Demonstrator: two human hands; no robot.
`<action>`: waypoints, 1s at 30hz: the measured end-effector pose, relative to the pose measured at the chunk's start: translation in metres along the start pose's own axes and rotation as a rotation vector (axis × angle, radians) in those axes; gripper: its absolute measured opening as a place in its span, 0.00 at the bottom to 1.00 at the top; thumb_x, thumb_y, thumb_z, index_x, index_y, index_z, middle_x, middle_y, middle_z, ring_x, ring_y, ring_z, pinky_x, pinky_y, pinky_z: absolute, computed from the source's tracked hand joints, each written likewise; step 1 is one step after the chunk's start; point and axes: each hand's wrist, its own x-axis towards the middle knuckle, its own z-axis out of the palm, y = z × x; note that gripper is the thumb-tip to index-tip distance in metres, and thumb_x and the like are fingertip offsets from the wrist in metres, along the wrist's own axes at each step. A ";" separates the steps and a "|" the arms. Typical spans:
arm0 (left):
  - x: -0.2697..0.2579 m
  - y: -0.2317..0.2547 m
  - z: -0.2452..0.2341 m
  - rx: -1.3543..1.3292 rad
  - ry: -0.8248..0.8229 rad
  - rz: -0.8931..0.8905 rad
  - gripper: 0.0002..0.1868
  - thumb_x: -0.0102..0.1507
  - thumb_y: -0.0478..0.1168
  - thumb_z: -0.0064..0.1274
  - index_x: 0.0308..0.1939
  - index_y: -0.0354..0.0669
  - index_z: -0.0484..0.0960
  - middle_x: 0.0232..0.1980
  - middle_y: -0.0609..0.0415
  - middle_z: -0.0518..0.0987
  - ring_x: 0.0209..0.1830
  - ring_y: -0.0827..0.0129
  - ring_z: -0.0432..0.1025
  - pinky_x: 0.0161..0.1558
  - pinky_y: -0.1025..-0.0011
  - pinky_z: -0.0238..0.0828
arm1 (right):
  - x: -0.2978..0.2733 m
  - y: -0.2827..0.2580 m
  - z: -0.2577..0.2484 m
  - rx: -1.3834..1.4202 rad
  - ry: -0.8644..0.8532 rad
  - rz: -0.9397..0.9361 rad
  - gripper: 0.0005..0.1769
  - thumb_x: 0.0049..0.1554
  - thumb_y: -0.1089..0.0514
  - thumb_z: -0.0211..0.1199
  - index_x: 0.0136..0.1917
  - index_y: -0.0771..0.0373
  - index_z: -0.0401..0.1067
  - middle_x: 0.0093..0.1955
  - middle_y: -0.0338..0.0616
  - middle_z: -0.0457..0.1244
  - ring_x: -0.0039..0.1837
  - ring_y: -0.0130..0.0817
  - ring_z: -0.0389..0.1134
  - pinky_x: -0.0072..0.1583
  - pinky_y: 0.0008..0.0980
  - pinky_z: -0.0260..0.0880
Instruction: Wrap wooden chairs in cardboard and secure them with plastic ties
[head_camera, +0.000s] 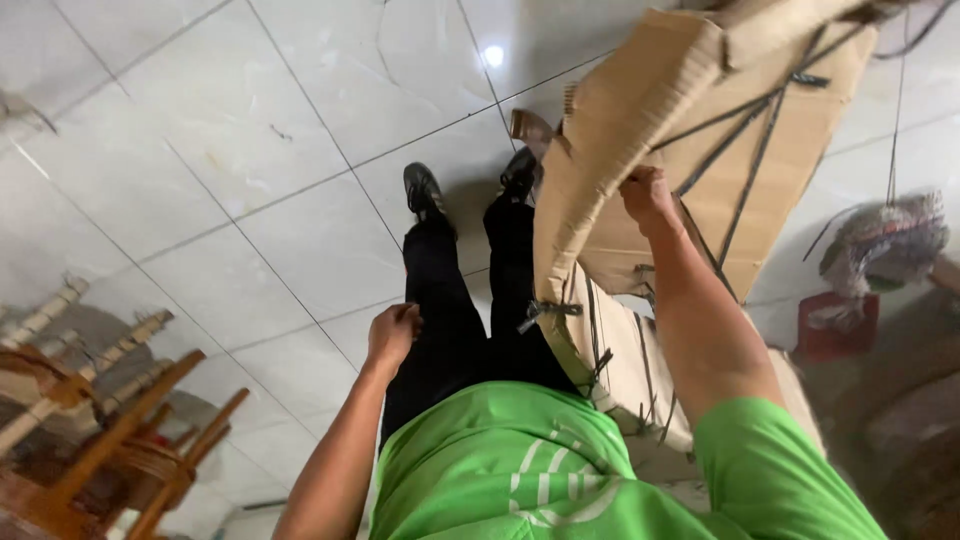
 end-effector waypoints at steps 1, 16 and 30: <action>0.005 0.006 0.012 -0.027 -0.011 0.020 0.24 0.70 0.54 0.51 0.60 0.42 0.82 0.44 0.46 0.86 0.44 0.57 0.82 0.43 0.62 0.81 | 0.013 -0.008 0.004 -0.078 -0.046 -0.069 0.07 0.55 0.42 0.68 0.49 0.33 0.82 0.36 0.26 0.68 0.38 0.30 0.69 0.40 0.34 0.66; 0.135 0.221 0.151 -0.617 -0.373 0.228 0.42 0.69 0.54 0.55 0.76 0.30 0.57 0.37 0.42 0.83 0.35 0.62 0.81 0.39 0.62 0.84 | 0.078 0.021 0.001 -0.939 -0.441 -0.817 0.04 0.53 0.50 0.64 0.41 0.40 0.79 0.42 0.28 0.67 0.48 0.31 0.67 0.48 0.35 0.68; 0.134 0.240 0.058 -0.962 0.161 0.201 0.07 0.62 0.40 0.57 0.37 0.41 0.85 0.23 0.50 0.79 0.18 0.71 0.72 0.19 0.77 0.72 | 0.065 0.183 -0.027 -1.488 -0.555 -1.414 0.07 0.50 0.58 0.60 0.34 0.46 0.76 0.47 0.29 0.66 0.57 0.32 0.66 0.55 0.36 0.69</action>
